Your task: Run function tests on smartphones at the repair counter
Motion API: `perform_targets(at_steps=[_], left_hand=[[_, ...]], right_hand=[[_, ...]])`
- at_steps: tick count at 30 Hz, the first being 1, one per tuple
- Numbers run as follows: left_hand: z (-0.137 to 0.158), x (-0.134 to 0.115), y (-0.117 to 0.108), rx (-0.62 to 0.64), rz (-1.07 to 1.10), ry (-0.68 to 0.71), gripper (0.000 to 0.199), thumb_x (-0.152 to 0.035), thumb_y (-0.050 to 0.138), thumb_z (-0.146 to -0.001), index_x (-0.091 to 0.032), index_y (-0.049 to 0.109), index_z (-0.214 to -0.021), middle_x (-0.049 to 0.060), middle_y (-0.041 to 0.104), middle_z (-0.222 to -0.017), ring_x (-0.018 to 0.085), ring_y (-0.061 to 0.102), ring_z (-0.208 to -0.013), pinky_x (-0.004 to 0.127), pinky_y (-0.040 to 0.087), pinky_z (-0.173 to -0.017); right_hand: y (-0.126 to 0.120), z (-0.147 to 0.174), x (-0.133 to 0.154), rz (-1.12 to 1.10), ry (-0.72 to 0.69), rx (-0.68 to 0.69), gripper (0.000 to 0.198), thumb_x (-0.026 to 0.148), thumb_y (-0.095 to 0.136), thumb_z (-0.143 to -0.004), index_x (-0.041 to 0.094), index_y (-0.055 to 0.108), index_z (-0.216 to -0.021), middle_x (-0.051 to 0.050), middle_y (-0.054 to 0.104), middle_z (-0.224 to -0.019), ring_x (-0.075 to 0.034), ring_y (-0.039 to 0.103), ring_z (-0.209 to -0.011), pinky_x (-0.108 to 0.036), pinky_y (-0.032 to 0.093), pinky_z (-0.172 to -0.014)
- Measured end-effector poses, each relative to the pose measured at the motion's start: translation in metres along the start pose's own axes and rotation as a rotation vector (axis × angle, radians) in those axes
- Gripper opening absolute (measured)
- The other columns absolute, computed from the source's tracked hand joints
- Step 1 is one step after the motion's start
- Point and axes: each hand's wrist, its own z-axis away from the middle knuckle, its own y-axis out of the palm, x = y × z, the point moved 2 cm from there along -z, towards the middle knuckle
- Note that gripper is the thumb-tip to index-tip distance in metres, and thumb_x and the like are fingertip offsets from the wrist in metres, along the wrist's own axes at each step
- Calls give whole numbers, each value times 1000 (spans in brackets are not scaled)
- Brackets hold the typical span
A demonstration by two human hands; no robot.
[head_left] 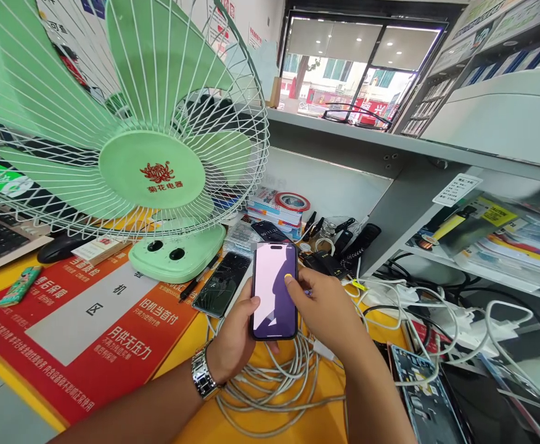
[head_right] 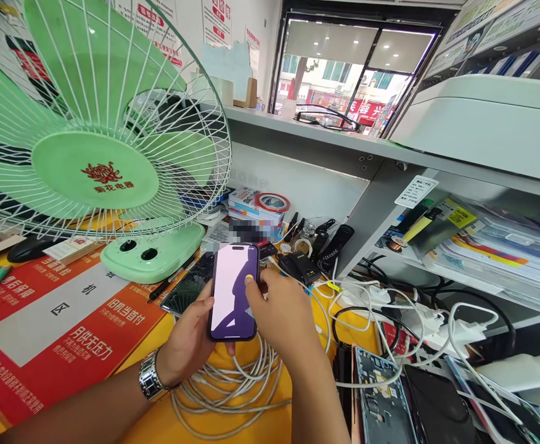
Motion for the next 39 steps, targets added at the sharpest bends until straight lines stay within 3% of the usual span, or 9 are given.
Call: perform_targets(at_steps=[5,8,13,16,20,26,31,36,39], left_hand=[[0,1,-1,13,-16,-8,51,-39,56,-85,-26,53,-134,11,67,-112,25,65,-78,26,52,-39],[1,5,-3,56,-29,-5,49,-40,58,-85,-27,56,-133,11,66,-115,23,65,-76,25,52,-40],[2,6,-4,69,-31,-14,52,-41,62,-84,-27,56,-133,11,67,-110,19,62,-66,25,52,-40],[1,4,-2,37,-21,0,52,-42,60,-84,-27,56,-133,10,67,-106,19,61,-64,27,53,-40],[0,1,-1,20,-10,6,51,-42,61,-83,-28,57,-131,9,68,-105,19,62,-67,25,51,-41],[3,2,-1,43,-29,35,51,-40,60,-84,-30,55,-133,8,66,-112,19,60,-69,27,54,-44],[3,-2,3,7,-19,26,55,-40,59,-84,-29,51,-137,7,67,-104,18,58,-64,29,54,-43],[1,-5,3,-9,-12,49,56,-39,58,-83,-25,50,-137,7,68,-100,17,57,-58,28,52,-41],[0,-3,1,15,-15,69,57,-37,56,-85,-25,47,-140,8,67,-101,17,58,-61,30,55,-44]], right_hand=[[-1,8,-3,-85,-52,162,41,26,70,-75,22,60,-114,-5,71,-93,-21,64,-81,-28,41,-64],[-3,5,-1,-9,-5,72,18,36,59,-86,21,64,-93,-6,69,-82,-20,61,-72,-29,38,-61],[-3,0,1,105,70,-47,46,49,37,-96,21,55,-65,-5,62,-64,-19,54,-60,-30,28,-55],[0,5,1,-16,-6,92,22,39,60,-84,21,59,-97,-6,68,-88,-22,62,-78,-29,37,-62],[4,13,-1,-86,-19,276,64,24,70,-69,20,42,-126,-8,67,-103,-25,63,-89,-30,43,-67],[6,4,5,-17,25,68,22,41,53,-88,21,51,-95,-8,67,-90,-24,63,-80,-31,40,-64],[9,3,10,-48,15,40,25,40,49,-91,20,54,-105,-9,67,-92,-24,63,-80,-31,41,-66],[14,11,11,-179,-20,222,83,21,71,-67,24,30,-139,-8,66,-104,-26,64,-88,-29,44,-64],[15,8,12,-167,-22,158,66,27,66,-75,24,37,-134,-8,67,-101,-27,64,-88,-32,45,-67]])
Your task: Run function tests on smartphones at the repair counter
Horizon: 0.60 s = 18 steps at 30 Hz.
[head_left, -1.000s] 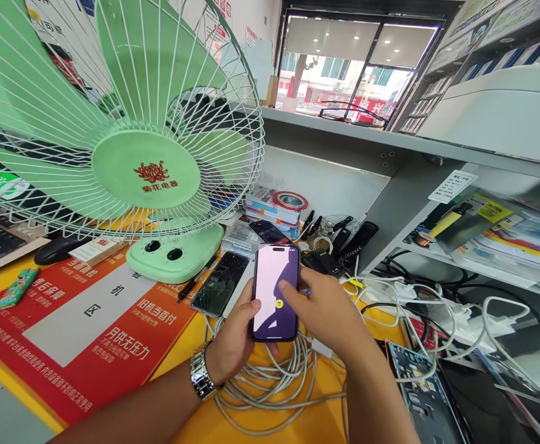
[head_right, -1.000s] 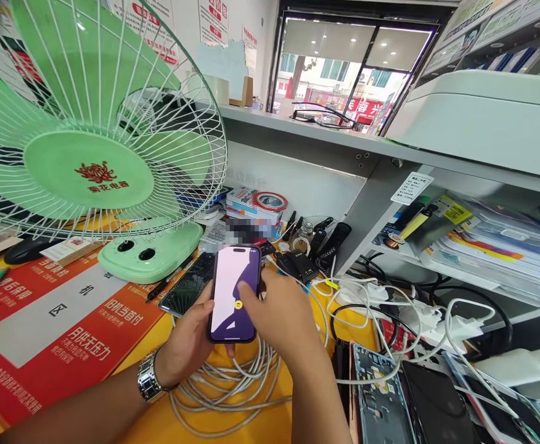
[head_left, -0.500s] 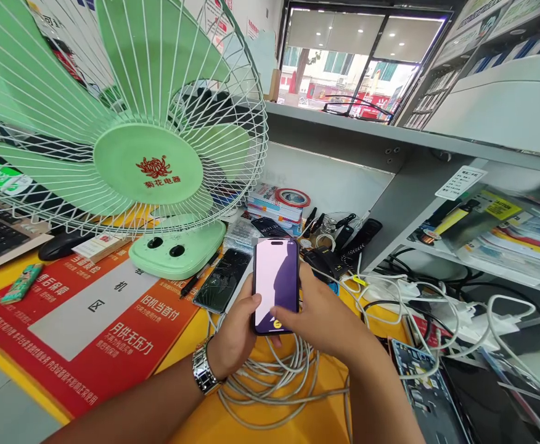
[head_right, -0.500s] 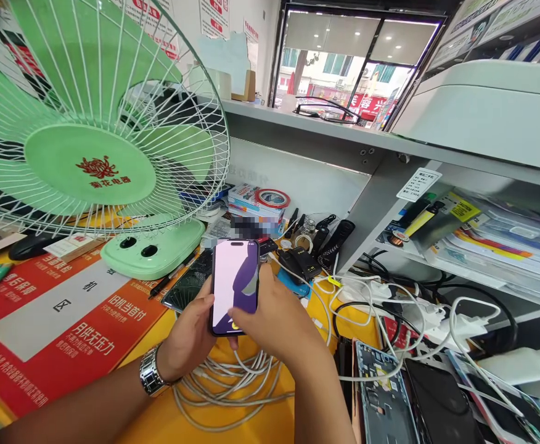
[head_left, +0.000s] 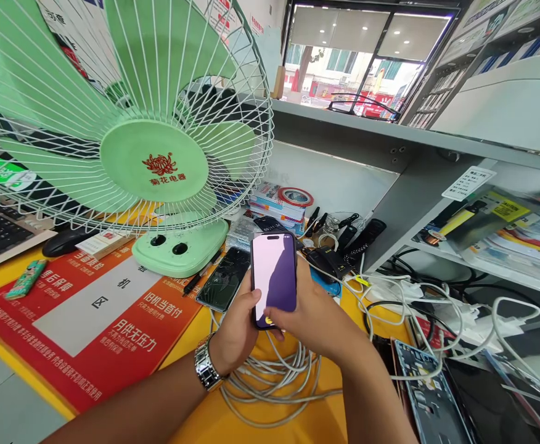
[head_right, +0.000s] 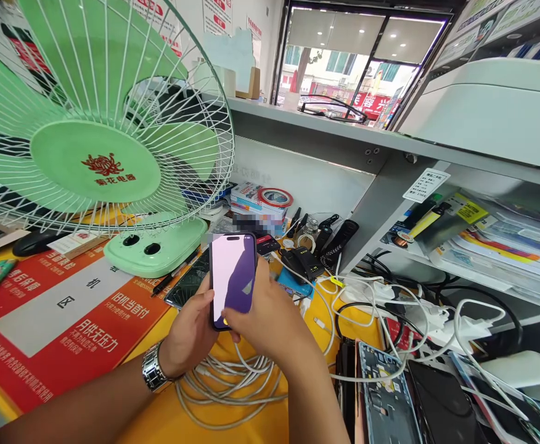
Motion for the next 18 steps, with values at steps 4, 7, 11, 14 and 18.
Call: perform_targets(at_steps=[4,7,11,14,18], left_hand=[[0,2,-2,27,5,11,58,-37,53,-88,-25,41,-144,7,65,-102,19,60,-66,32,57,-45],[-1,1,-1,16,7,-2,54,-37,53,-87,-24,46,-139,7,65,-102,19,60,-66,30,56,-44],[-1,0,0,5,10,-12,50,-38,53,-86,-23,50,-133,7,65,-103,16,59,-63,25,51,-40],[-1,0,-1,15,7,-2,53,-39,54,-86,-24,47,-137,7,65,-105,16,60,-66,23,51,-42],[-3,0,-3,26,5,-16,58,-41,52,-87,-23,43,-141,8,65,-103,18,59,-66,28,54,-43]], right_hand=[[-1,-8,-1,70,11,-173,26,35,41,-94,20,55,-111,-10,68,-96,-25,63,-84,-36,45,-73],[-2,-6,-1,1,-47,-104,36,29,53,-88,22,50,-124,-8,68,-101,-25,64,-89,-36,47,-75],[-1,2,-3,-97,-52,87,96,14,68,-70,27,18,-150,-5,69,-95,-26,66,-90,-34,48,-73],[-2,1,-4,-59,-64,29,80,20,64,-78,24,25,-148,-9,69,-103,-27,65,-93,-37,49,-76],[-4,-3,-6,-4,-69,-73,40,26,43,-93,23,45,-133,-11,68,-105,-27,64,-94,-42,48,-81]])
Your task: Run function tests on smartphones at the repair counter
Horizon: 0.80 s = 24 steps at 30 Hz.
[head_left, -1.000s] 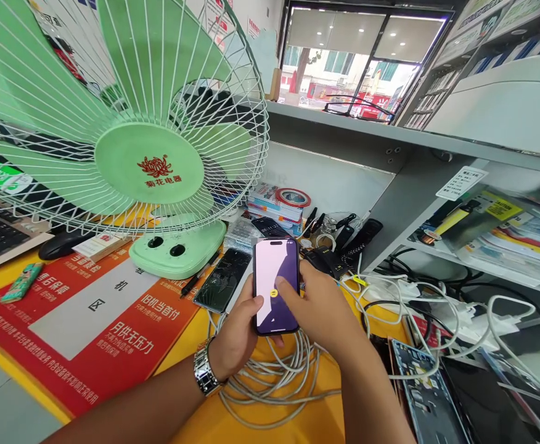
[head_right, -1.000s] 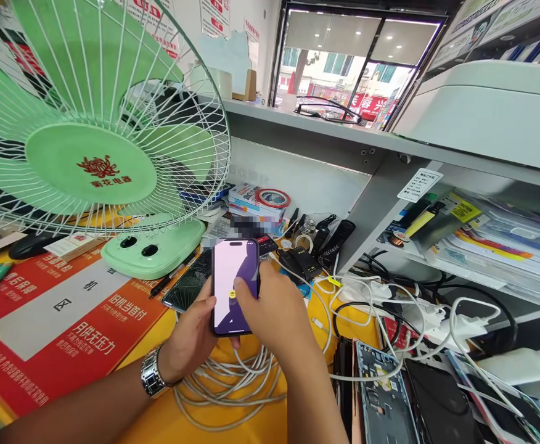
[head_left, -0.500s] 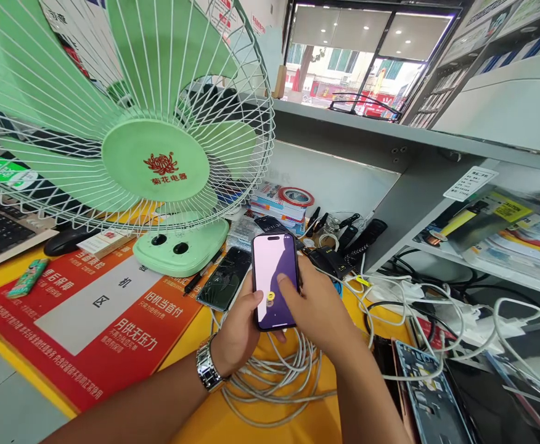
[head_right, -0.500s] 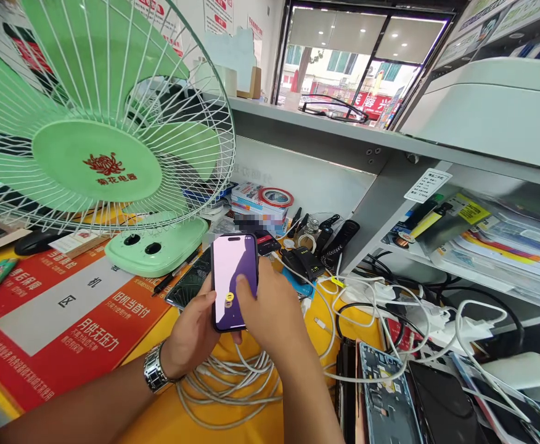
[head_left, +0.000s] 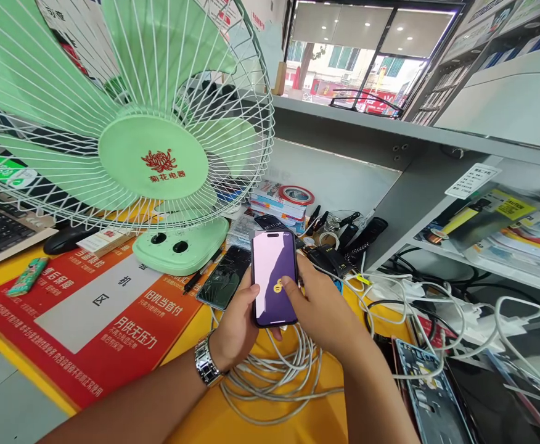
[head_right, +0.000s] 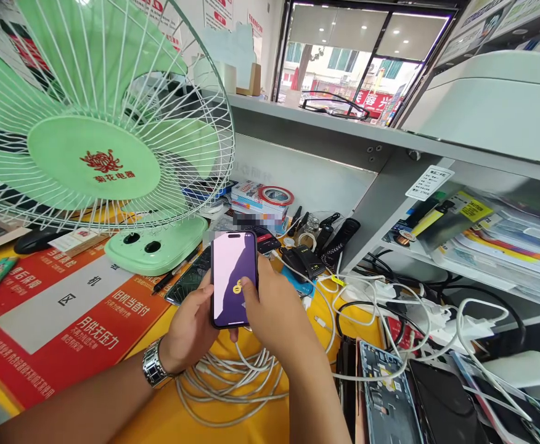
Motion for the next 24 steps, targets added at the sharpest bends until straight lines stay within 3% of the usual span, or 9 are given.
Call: perform_targets(at_steps=[4,6,9,12,15,17,20,22,24], left_hand=[[0,0,1,-4,-5,1,56,-40,51,-88,-24,43,-141,8,65,-107,18,61,-68,26,53,-45],[1,0,2,-7,-12,19,54,-38,51,-88,-25,45,-139,7,64,-110,18,61,-72,26,54,-49],[2,3,1,-3,-22,43,52,-36,51,-88,-27,46,-139,6,64,-112,18,62,-76,28,56,-56],[3,5,0,17,-22,38,55,-38,52,-88,-29,43,-141,6,63,-115,18,62,-78,28,56,-58],[3,5,-1,7,-7,38,54,-38,51,-89,-30,42,-141,6,63,-116,19,62,-79,29,56,-59],[2,3,-1,-8,6,43,52,-38,51,-88,-29,44,-140,6,63,-115,20,62,-80,30,56,-60],[1,1,1,-5,23,51,51,-39,50,-88,-28,46,-137,6,64,-114,21,62,-81,31,56,-61],[1,1,1,-7,20,54,51,-40,51,-87,-27,47,-136,6,64,-113,21,62,-83,32,56,-62],[2,2,1,-20,8,52,50,-38,51,-88,-28,47,-137,5,64,-114,22,62,-85,32,56,-65]], right_hand=[[3,3,1,-21,24,85,82,23,67,-74,25,26,-146,-13,63,-120,-31,63,-103,-40,49,-79],[7,3,3,-2,47,77,93,26,71,-70,21,20,-148,-16,63,-120,-32,63,-100,-39,49,-76],[13,-3,5,49,71,-26,71,38,64,-78,17,31,-138,-16,67,-106,-32,65,-88,-39,48,-71],[18,-9,6,68,136,-156,38,50,50,-88,18,48,-109,-12,68,-86,-29,64,-75,-38,46,-64],[17,-10,7,9,120,-155,34,47,54,-86,21,48,-106,-9,67,-86,-27,65,-74,-37,46,-63],[16,-6,7,-72,84,-39,57,34,66,-77,23,39,-127,-8,68,-94,-25,66,-74,-35,48,-64],[13,0,7,-123,75,101,102,21,74,-65,27,14,-147,-10,67,-109,-24,68,-75,-34,50,-65],[13,0,8,-77,65,74,107,22,75,-64,26,11,-149,-14,64,-119,-28,68,-86,-37,51,-70],[15,-3,10,-38,56,-18,94,27,72,-68,22,20,-146,-16,63,-122,-32,66,-96,-41,50,-75]])
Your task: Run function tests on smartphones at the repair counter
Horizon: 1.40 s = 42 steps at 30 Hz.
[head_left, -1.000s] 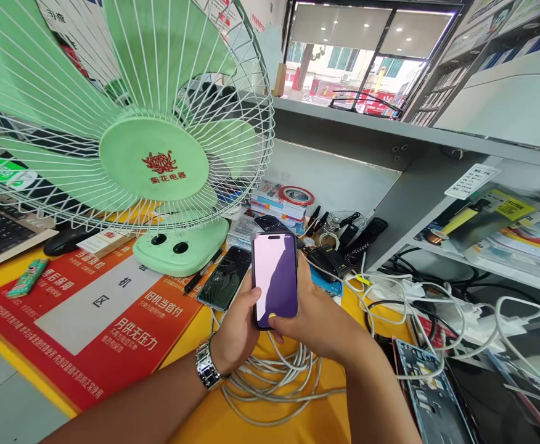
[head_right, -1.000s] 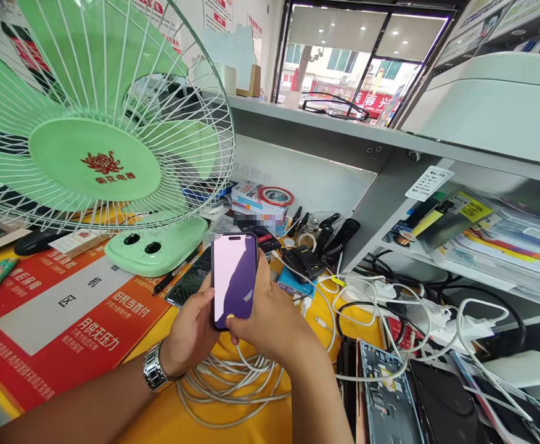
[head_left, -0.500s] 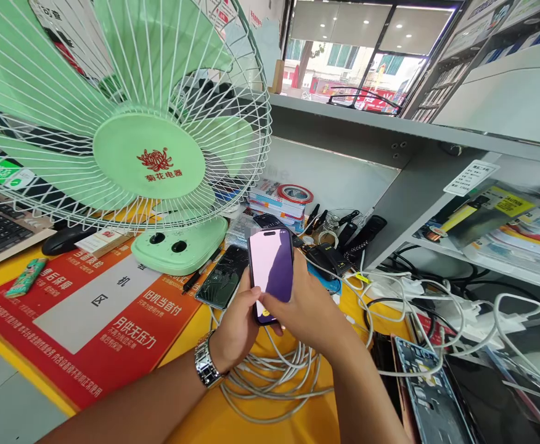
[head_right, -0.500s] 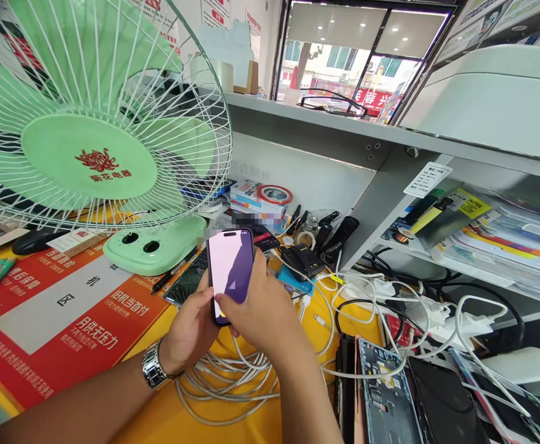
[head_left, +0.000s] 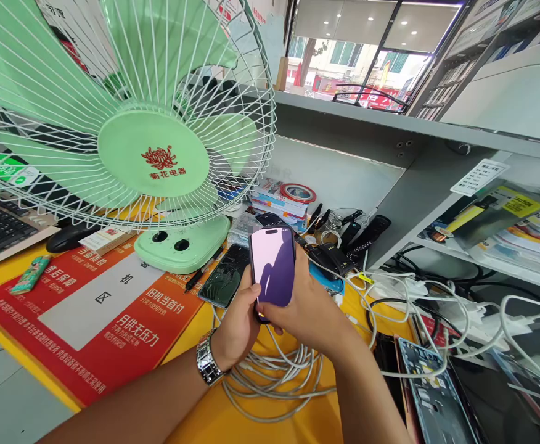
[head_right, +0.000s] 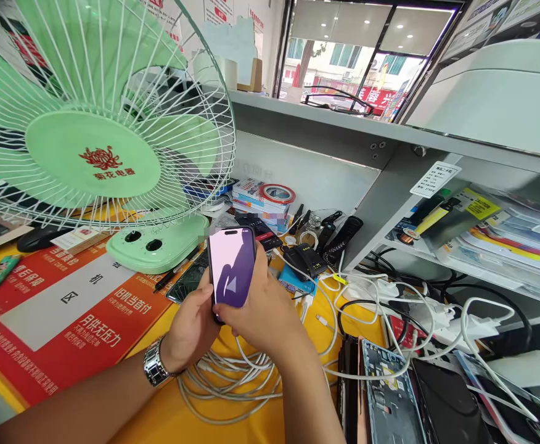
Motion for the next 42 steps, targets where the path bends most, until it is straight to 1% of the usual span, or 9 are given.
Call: perform_targets(at_steps=[6,13,20,23,27,30,33,38,42], left_hand=[[3,1,2,-37,36,0,47,-33,48,-92,-31,45,-139,3,63,-118,20,61,-91,30,54,-73],[-1,-2,2,-23,50,18,42,-36,47,-91,-25,52,-132,5,65,-117,25,60,-102,34,54,-82],[-2,-1,0,-51,23,46,38,-35,47,-91,-25,56,-127,3,66,-111,24,59,-104,33,52,-87],[0,0,-1,-46,0,2,40,-38,45,-91,-26,54,-129,4,66,-102,23,61,-87,30,55,-64],[3,2,0,24,-21,-63,46,-42,46,-92,-27,50,-135,5,66,-102,21,60,-77,26,52,-50],[3,4,0,61,-4,-108,50,-45,50,-90,-28,49,-137,5,66,-104,21,61,-76,25,52,-47],[2,2,1,26,17,-101,50,-45,53,-88,-26,51,-135,5,67,-105,21,61,-78,25,54,-51],[-1,1,0,-7,32,-103,52,-45,53,-88,-24,49,-136,6,67,-105,20,63,-79,29,57,-57],[0,4,0,45,30,-133,53,-45,52,-89,-25,47,-139,7,66,-106,20,63,-79,29,57,-58]], right_hand=[[8,-9,3,-50,45,-160,58,39,62,-80,19,42,-131,-14,66,-110,-33,66,-96,-45,51,-77],[4,-2,-6,-22,-72,-6,115,26,76,-63,23,7,-155,-18,57,-128,-36,61,-111,-46,50,-84],[6,-3,-11,82,-61,13,137,33,86,-55,19,-6,-155,-19,59,-130,-36,62,-109,-39,49,-77],[4,-4,-7,68,-36,-29,106,40,79,-66,21,18,-151,-14,66,-117,-33,66,-99,-36,48,-71],[2,-9,-7,109,89,-240,45,55,60,-82,19,52,-108,-11,70,-88,-31,68,-80,-35,45,-64],[0,-10,-9,126,108,-317,39,59,51,-88,20,52,-92,-10,69,-78,-27,65,-71,-34,43,-61],[-3,-8,-12,66,30,-199,35,49,60,-85,21,51,-103,-9,69,-88,-25,65,-76,-34,45,-65],[-4,-3,-14,-53,-35,21,73,31,76,-68,21,38,-130,-8,67,-107,-24,65,-86,-33,49,-70],[-6,-8,-17,-15,35,-193,31,44,61,-84,20,55,-102,-8,69,-91,-24,65,-80,-35,47,-69]])
